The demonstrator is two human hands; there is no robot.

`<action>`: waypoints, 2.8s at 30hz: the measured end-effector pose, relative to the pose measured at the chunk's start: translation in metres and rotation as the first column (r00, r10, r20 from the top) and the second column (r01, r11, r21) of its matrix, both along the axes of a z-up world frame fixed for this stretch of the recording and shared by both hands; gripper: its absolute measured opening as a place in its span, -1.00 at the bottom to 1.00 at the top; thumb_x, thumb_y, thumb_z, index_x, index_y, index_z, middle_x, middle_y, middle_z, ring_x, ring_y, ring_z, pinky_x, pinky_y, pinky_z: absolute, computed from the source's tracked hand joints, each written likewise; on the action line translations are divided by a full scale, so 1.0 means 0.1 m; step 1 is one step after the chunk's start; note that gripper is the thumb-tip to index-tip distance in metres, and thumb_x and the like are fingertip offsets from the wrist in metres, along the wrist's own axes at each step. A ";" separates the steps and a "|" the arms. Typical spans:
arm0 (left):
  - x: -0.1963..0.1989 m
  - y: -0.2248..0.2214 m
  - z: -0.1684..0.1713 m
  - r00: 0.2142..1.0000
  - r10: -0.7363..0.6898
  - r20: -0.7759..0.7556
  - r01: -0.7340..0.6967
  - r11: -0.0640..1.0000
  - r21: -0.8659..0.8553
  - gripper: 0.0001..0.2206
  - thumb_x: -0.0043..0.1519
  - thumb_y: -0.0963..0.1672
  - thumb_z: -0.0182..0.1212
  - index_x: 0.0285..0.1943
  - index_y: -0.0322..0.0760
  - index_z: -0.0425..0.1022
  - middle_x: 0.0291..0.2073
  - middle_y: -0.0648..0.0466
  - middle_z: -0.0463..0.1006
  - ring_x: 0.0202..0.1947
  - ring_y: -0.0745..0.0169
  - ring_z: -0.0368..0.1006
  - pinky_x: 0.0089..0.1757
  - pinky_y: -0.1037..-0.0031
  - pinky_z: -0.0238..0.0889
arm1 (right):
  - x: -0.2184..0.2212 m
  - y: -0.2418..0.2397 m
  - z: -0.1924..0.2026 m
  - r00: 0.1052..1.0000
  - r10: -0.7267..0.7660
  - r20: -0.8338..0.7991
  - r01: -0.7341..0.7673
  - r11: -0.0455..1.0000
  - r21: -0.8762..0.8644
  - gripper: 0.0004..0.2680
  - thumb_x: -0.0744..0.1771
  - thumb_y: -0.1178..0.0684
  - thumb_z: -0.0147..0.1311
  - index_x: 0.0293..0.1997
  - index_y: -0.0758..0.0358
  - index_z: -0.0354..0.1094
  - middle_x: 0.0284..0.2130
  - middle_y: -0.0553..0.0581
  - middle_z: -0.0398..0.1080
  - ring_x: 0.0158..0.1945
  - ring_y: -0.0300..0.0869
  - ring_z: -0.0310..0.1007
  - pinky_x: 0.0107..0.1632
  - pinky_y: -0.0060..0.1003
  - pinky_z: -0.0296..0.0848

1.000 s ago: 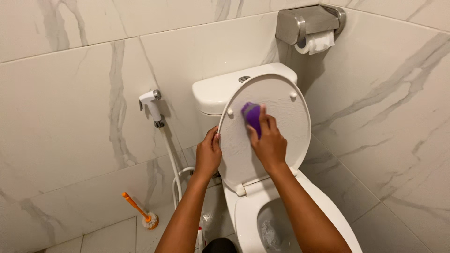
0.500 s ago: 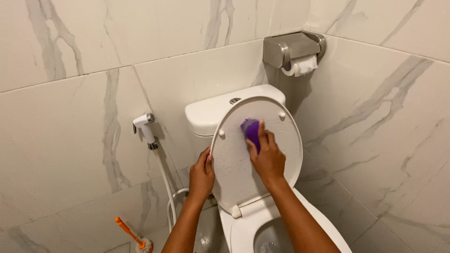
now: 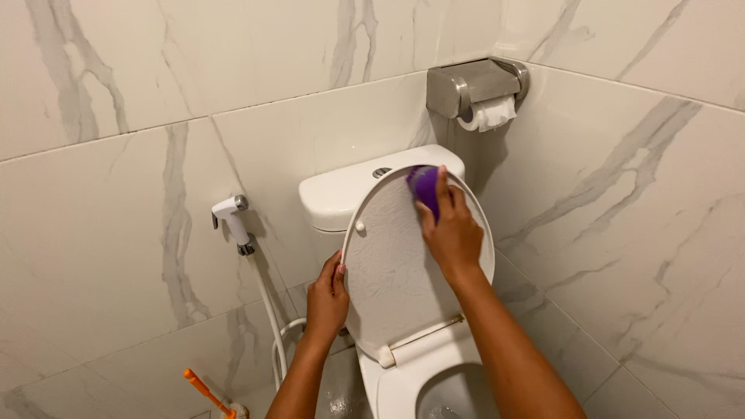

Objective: The person sprays cleaning liquid from a bottle onto a toilet lid and seat, scrubs the surfaces with a brush, and rinses them using a handheld water sprayer.

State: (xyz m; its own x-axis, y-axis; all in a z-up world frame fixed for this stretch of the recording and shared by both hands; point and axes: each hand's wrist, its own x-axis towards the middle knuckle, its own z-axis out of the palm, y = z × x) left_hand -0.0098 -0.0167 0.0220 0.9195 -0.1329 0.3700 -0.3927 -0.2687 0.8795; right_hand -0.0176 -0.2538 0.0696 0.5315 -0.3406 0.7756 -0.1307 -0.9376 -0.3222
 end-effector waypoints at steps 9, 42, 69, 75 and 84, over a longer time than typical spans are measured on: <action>-0.10 -0.01 0.11 1.000 -0.016 -0.005 0.016 1.000 -0.019 -0.66 0.45 -0.16 -0.07 0.38 -0.28 0.43 0.10 -0.39 0.57 0.15 -0.49 0.46 0.10 -0.13 0.34 | -0.14 0.18 -0.49 0.996 0.008 -0.083 0.010 0.977 0.213 -0.42 0.39 -0.23 0.01 0.60 0.00 -0.13 0.14 0.22 0.31 0.05 0.26 0.51 -0.14 0.29 0.57; -0.01 0.01 -0.02 0.999 -0.034 0.027 0.035 0.999 -0.012 -0.65 0.45 -0.16 -0.07 0.40 -0.29 0.38 0.12 -0.43 0.53 0.18 -0.58 0.39 0.09 -0.20 0.30 | -0.14 -0.41 -0.29 1.000 0.021 -0.023 -0.014 0.963 0.269 -0.42 0.44 -0.12 0.08 0.62 -0.01 -0.28 0.17 0.33 0.28 0.18 0.32 0.44 0.02 0.38 0.48; -0.02 0.07 -0.05 0.994 -0.095 -0.044 0.093 0.994 -0.054 -0.63 0.47 -0.11 -0.12 0.44 -0.13 0.38 0.18 -0.30 0.54 0.24 -0.37 0.41 0.18 -0.08 0.27 | 0.05 0.10 0.02 0.999 -0.027 0.020 0.021 0.965 0.262 -0.40 0.43 -0.21 0.04 0.62 0.08 -0.28 0.09 0.31 0.34 0.04 0.34 0.50 -0.09 0.40 0.48; -0.01 0.07 -0.04 0.992 -0.109 -0.058 0.105 0.992 -0.065 -0.63 0.47 -0.12 -0.12 0.45 -0.14 0.37 0.19 -0.30 0.54 0.25 -0.37 0.39 0.18 -0.09 0.26 | -0.20 0.53 -0.19 0.990 0.106 -0.089 -0.087 0.977 0.193 -0.42 0.41 -0.26 0.00 0.62 -0.03 -0.21 0.11 0.18 0.33 -0.03 0.26 0.54 -0.09 0.28 0.54; -0.01 0.07 -0.10 0.993 -0.104 -0.049 0.101 0.993 -0.063 -0.62 0.48 -0.11 -0.13 0.47 -0.14 0.35 0.21 -0.32 0.51 0.26 -0.39 0.38 0.19 -0.11 0.26 | -0.09 0.50 0.15 0.998 0.060 -0.026 -0.051 0.960 0.274 -0.41 0.42 -0.20 0.04 0.61 0.06 -0.25 0.11 0.35 0.32 0.03 0.39 0.50 -0.08 0.41 0.49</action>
State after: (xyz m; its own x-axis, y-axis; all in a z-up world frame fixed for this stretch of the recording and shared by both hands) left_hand -0.0108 -0.0093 0.0121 0.9202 -0.2068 0.3323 -0.3690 -0.1753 0.9127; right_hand -0.0264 -0.2036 0.0843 0.5800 -0.5063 0.6382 -0.0961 -0.8204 -0.5636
